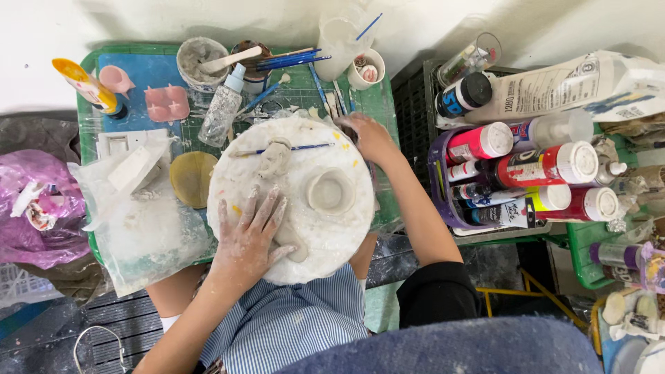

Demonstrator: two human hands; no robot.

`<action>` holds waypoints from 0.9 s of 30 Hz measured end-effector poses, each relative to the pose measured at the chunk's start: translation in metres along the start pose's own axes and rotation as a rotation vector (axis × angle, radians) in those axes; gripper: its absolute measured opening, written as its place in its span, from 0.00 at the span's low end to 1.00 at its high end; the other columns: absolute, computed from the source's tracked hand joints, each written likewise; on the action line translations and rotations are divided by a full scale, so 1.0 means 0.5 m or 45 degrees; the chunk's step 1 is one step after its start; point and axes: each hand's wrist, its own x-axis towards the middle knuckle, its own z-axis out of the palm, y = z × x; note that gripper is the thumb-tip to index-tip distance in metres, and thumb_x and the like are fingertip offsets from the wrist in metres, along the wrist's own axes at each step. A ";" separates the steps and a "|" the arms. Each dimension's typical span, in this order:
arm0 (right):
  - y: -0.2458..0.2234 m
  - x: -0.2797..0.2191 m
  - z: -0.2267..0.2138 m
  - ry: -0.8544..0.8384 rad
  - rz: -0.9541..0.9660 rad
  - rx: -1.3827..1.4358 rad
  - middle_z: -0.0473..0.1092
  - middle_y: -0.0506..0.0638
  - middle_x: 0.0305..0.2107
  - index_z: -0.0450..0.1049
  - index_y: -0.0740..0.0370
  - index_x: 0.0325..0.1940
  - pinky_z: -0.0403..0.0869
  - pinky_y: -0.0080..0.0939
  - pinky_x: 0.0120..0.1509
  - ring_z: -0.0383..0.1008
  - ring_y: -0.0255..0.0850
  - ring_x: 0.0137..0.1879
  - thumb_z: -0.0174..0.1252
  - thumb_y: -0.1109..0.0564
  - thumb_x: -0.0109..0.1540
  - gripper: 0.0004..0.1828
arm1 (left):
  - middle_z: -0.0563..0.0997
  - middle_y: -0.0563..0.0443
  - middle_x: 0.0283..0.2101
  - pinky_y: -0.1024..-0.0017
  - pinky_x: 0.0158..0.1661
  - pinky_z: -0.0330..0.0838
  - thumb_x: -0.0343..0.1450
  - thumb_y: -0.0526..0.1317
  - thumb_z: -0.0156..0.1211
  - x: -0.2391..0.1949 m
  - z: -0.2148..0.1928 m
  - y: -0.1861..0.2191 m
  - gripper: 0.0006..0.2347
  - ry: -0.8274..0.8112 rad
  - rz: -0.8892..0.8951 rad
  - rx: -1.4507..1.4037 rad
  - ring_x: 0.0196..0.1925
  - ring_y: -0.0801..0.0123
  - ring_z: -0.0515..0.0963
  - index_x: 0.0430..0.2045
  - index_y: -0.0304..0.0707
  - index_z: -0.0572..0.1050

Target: The person shapes a small piece of clay by hand on a white board, using their fingers and palms to roll and flatten it. They then use a tool to trim the edges of the clay piece and spray it with a bottle before attaching it to a small clay cup.

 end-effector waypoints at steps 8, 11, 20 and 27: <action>0.036 0.015 0.018 0.009 0.030 -0.226 0.75 0.55 0.53 0.80 0.54 0.51 0.73 0.54 0.58 0.75 0.55 0.56 0.58 0.56 0.60 0.15 | 0.70 0.38 0.64 0.47 0.63 0.58 0.67 0.50 0.61 0.012 -0.060 -0.081 0.29 0.222 0.009 -0.383 0.65 0.47 0.69 0.63 0.36 0.69; 0.013 0.017 -0.006 -0.007 0.043 -0.191 0.76 0.53 0.47 0.80 0.55 0.47 0.74 0.53 0.55 0.76 0.54 0.53 0.60 0.53 0.62 0.11 | 0.75 0.37 0.60 0.52 0.63 0.65 0.71 0.42 0.62 0.030 -0.062 -0.130 0.22 0.300 -0.300 -0.252 0.62 0.46 0.73 0.58 0.30 0.72; -0.008 0.031 -0.028 -0.026 0.036 -0.102 0.76 0.53 0.38 0.79 0.56 0.43 0.75 0.49 0.52 0.77 0.51 0.47 0.65 0.53 0.57 0.12 | 0.78 0.36 0.55 0.55 0.57 0.70 0.71 0.38 0.61 0.014 -0.057 -0.132 0.18 0.390 -0.395 -0.510 0.57 0.44 0.76 0.55 0.29 0.74; -0.065 0.048 -0.055 0.217 -0.191 -0.229 0.76 0.55 0.44 0.79 0.56 0.48 0.74 0.50 0.51 0.76 0.53 0.50 0.62 0.54 0.64 0.10 | 0.75 0.44 0.62 0.64 0.57 0.73 0.66 0.28 0.54 0.134 -0.034 -0.234 0.16 0.388 -0.107 -0.269 0.64 0.53 0.74 0.48 0.38 0.75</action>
